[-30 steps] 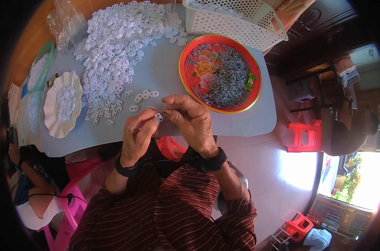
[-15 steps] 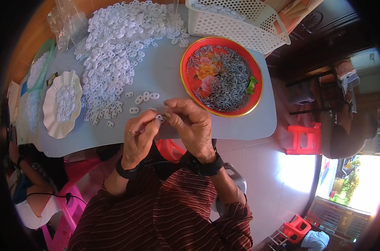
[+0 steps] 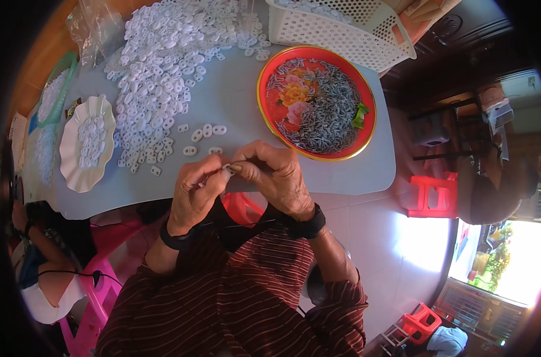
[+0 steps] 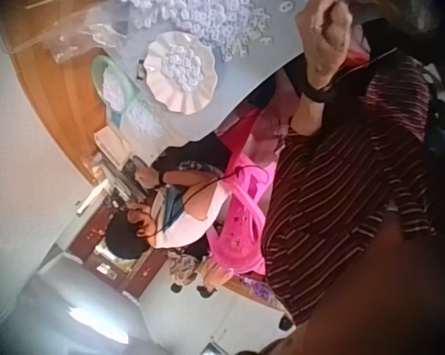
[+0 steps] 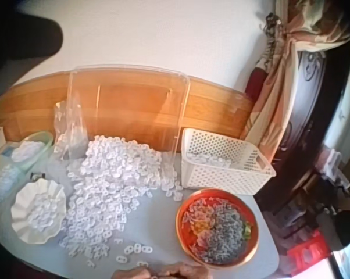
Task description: The person picks up a white plastic piece and a small metal spring by hand, inserts the spring into the piece, and places the assembled unit into a red tray. This process is repeated multiple times, handling one plastic piece and one spring at a time.
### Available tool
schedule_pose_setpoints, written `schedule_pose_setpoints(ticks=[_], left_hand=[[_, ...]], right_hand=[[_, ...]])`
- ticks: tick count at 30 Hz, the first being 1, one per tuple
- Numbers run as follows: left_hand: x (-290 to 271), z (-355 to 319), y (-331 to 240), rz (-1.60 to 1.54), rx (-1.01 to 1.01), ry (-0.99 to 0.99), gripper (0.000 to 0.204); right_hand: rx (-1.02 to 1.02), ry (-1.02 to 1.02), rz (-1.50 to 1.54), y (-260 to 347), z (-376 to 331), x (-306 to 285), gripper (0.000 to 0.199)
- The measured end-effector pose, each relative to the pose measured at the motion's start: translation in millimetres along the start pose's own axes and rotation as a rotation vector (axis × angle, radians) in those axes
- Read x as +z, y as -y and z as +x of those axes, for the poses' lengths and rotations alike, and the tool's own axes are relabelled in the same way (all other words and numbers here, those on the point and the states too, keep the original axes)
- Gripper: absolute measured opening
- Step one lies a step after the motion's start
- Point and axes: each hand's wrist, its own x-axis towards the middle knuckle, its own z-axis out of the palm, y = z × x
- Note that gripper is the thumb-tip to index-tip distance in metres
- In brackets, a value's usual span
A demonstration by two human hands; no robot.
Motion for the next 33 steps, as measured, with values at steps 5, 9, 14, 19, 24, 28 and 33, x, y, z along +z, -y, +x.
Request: schedule_pose_setpoints(ticks=[5,9,14,19,24,28,33], left_hand=[[1.2,0.8,-1.0,0.044,0.058,0.025,0.013],[5.6,3.0,-1.7,0.076,0.088,-0.006,0.012],[6.3,0.9,-7.3,0.086,0.020,-0.057,0.012],[4.6,-0.8,-3.7,0.085,0.056,-0.061,0.013],[6.3,-0.5,-2.1,0.091,0.055,-0.072,0.012],[7.3,-0.1,0.0,0.136,0.122,-0.074,0.010],[7.3,0.0,0.3,0.128,0.105,-0.051,0.008]], right_hand=[[0.013,0.002,-0.059,3.0,-0.6,2.5,0.011],[-0.060,-0.082,-0.174,2.8,-2.7,8.6,0.013],[0.038,-0.067,-0.047,-1.3,-3.6,5.5,0.015],[-0.065,-0.075,-0.049,-4.6,-4.5,6.2,0.017],[-0.027,-0.054,-0.010,-3.9,-5.3,7.2,0.015],[0.005,-0.080,-0.004,-0.1,-5.5,8.3,0.013],[-0.056,-0.048,0.128,-4.2,-4.1,8.1,0.011]])
